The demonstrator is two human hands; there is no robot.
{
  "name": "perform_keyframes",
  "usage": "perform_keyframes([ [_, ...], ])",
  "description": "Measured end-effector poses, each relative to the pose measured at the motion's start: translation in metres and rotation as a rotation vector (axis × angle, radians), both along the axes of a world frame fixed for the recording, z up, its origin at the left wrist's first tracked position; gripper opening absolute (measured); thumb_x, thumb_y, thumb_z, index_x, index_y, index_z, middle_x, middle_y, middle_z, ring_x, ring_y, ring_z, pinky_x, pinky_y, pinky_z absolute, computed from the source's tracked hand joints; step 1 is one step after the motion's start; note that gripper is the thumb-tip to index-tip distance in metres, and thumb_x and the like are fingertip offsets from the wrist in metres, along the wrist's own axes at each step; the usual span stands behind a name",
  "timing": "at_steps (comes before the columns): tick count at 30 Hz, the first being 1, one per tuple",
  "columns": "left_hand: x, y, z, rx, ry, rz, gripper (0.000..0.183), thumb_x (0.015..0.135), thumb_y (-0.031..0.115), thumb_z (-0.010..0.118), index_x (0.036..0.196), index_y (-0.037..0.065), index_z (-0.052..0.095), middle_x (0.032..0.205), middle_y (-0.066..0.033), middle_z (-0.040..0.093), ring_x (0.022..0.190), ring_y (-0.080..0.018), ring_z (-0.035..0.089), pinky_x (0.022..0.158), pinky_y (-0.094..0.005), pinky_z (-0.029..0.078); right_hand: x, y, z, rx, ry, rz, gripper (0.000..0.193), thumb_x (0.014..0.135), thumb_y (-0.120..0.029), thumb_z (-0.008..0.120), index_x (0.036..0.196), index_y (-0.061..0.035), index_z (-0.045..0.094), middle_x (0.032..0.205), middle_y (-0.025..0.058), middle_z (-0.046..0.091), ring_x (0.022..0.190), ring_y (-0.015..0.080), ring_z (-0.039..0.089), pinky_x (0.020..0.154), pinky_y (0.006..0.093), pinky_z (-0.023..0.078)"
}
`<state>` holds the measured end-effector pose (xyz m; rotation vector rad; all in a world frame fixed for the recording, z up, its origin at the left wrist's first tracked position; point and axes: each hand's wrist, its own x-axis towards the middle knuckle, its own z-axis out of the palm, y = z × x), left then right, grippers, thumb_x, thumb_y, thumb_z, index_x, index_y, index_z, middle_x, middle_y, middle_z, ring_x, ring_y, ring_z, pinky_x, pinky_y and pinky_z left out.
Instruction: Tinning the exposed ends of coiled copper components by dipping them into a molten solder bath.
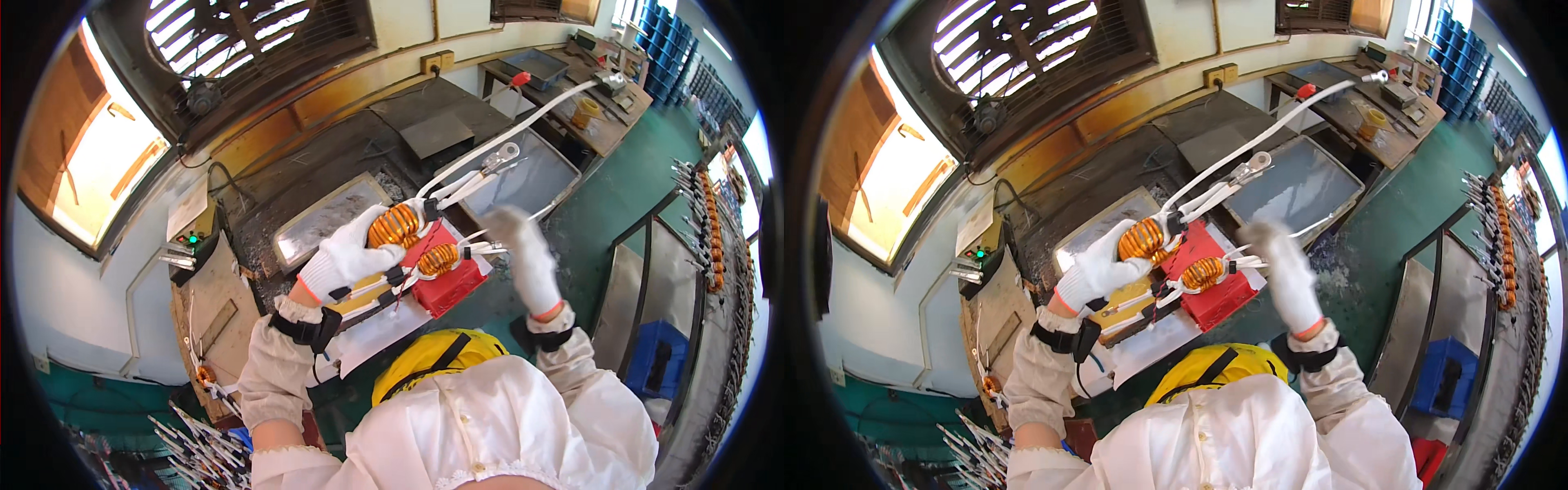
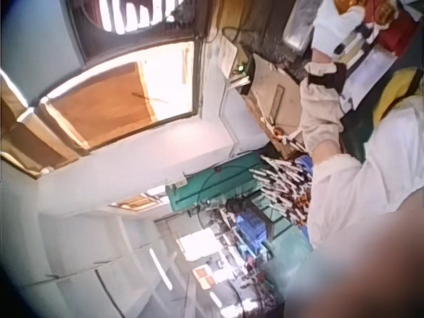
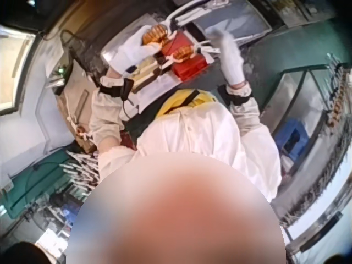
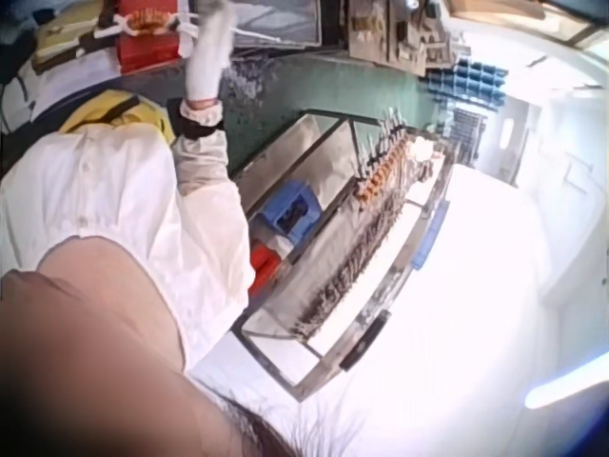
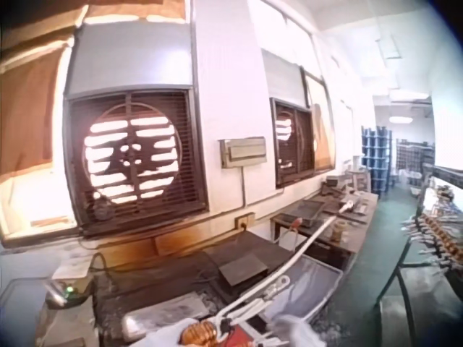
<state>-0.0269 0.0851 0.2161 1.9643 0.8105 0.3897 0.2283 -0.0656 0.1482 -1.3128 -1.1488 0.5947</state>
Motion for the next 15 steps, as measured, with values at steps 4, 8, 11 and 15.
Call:
perform_keyframes([
  [4, 0.04, 0.01, 0.007, -0.16, 0.062, -0.091, 0.051, 0.084, 0.017, 0.07, 0.127, 0.002, 0.048, 0.106, -0.0067, 0.06, 0.099, -0.0104, 0.054, 0.086, -0.0252, 0.046, -0.051, 0.016, -0.017, -0.119, 0.668, 0.367, 0.074, 0.094, -0.031, 0.058, 0.148, 0.0045, 0.021, 0.128, 0.0202, 0.054, 0.114, 0.026, 0.056, 0.103, 0.0366, 0.041],
  [8, 0.064, 0.03, -0.019, -0.061, 0.171, -0.134, 0.058, 0.083, 0.025, 0.07, 0.13, 0.0, 0.047, 0.112, -0.0091, 0.062, 0.101, -0.0135, 0.057, 0.091, -0.0263, 0.045, -0.041, 0.01, -0.013, -0.128, 0.948, 0.465, 0.076, 0.091, -0.024, 0.064, 0.146, 0.0063, 0.02, 0.121, 0.0161, 0.056, 0.109, 0.023, 0.058, 0.103, 0.0367, 0.043],
  [11, 0.064, 0.046, -0.054, -0.058, 0.185, -0.159, 0.058, 0.083, 0.031, 0.069, 0.129, 0.002, 0.048, 0.11, -0.0096, 0.063, 0.101, -0.0154, 0.057, 0.092, -0.0278, 0.045, -0.018, 0.0, -0.015, -0.166, 0.986, 0.436, 0.062, 0.093, -0.022, 0.061, 0.14, 0.0047, 0.032, 0.106, 0.0095, 0.058, 0.099, 0.0204, 0.061, 0.098, 0.0363, 0.048],
  [15, 0.069, 0.044, -0.064, -0.107, 0.382, -0.155, 0.05, 0.085, 0.035, 0.067, 0.123, 0.006, 0.052, 0.1, -0.0066, 0.063, 0.087, -0.0121, 0.058, 0.077, -0.0269, 0.048, -0.01, 0.001, -0.013, -0.461, -0.147, -0.085, 0.037, 0.085, -0.007, 0.058, 0.121, -0.0119, 0.056, 0.105, 0.0092, 0.061, 0.097, 0.0281, 0.063, 0.089, 0.0398, 0.05],
])
